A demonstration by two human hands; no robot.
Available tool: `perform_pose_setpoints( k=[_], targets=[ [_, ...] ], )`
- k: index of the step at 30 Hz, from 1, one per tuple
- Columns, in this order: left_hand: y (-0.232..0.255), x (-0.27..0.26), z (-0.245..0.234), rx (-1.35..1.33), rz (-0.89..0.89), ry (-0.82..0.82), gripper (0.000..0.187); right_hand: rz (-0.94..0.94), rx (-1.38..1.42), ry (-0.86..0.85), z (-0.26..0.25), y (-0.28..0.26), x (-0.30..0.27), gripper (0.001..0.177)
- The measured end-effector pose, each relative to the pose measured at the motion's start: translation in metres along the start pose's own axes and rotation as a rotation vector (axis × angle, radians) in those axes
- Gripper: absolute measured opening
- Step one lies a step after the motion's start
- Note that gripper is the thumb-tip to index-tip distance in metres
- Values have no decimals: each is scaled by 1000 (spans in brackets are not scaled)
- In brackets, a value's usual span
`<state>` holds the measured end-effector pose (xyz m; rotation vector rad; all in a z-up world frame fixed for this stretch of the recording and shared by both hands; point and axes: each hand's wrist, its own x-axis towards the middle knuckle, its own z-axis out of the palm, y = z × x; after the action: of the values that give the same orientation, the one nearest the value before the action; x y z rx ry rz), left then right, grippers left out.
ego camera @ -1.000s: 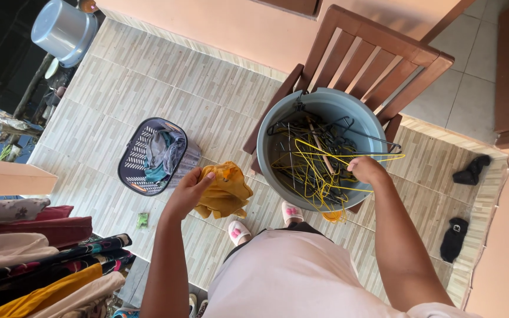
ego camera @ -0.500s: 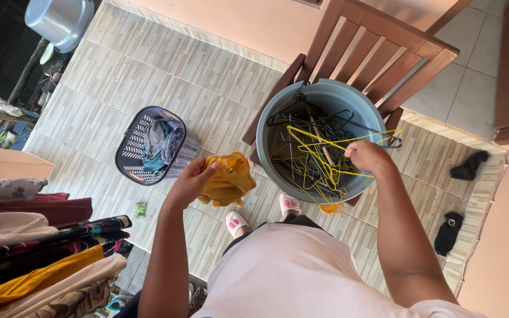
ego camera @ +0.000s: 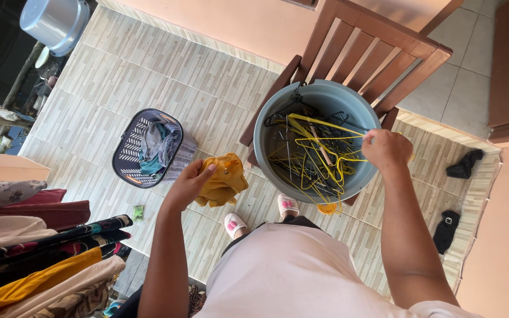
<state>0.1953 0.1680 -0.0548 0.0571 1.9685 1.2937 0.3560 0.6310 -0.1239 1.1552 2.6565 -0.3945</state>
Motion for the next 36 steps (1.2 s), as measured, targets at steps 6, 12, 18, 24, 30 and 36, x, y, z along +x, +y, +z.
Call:
perform_pose_setpoints(
  k=[6, 12, 18, 24, 30, 36],
  targets=[
    [-1, 3, -1, 28, -5, 15, 40, -346, -74, 54, 26, -7, -8, 41],
    [2, 1, -1, 9, -14, 1, 39, -478, -229, -33, 30, -28, -20, 36],
    [-2, 1, -1, 14, -9, -8, 40, -574, -247, 107, 47, -29, -9, 40],
    [-7, 7, 1, 97, 17, 5, 47, -486, 193, 262, -9, -47, -18, 47],
    [-17, 34, 11, -227, 259, -84, 64, -676, 695, 200, -29, -101, -59, 40],
    [38, 36, 10, -347, 451, -43, 32, -1005, 634, 258, 8, -139, -83, 39]
  ],
)
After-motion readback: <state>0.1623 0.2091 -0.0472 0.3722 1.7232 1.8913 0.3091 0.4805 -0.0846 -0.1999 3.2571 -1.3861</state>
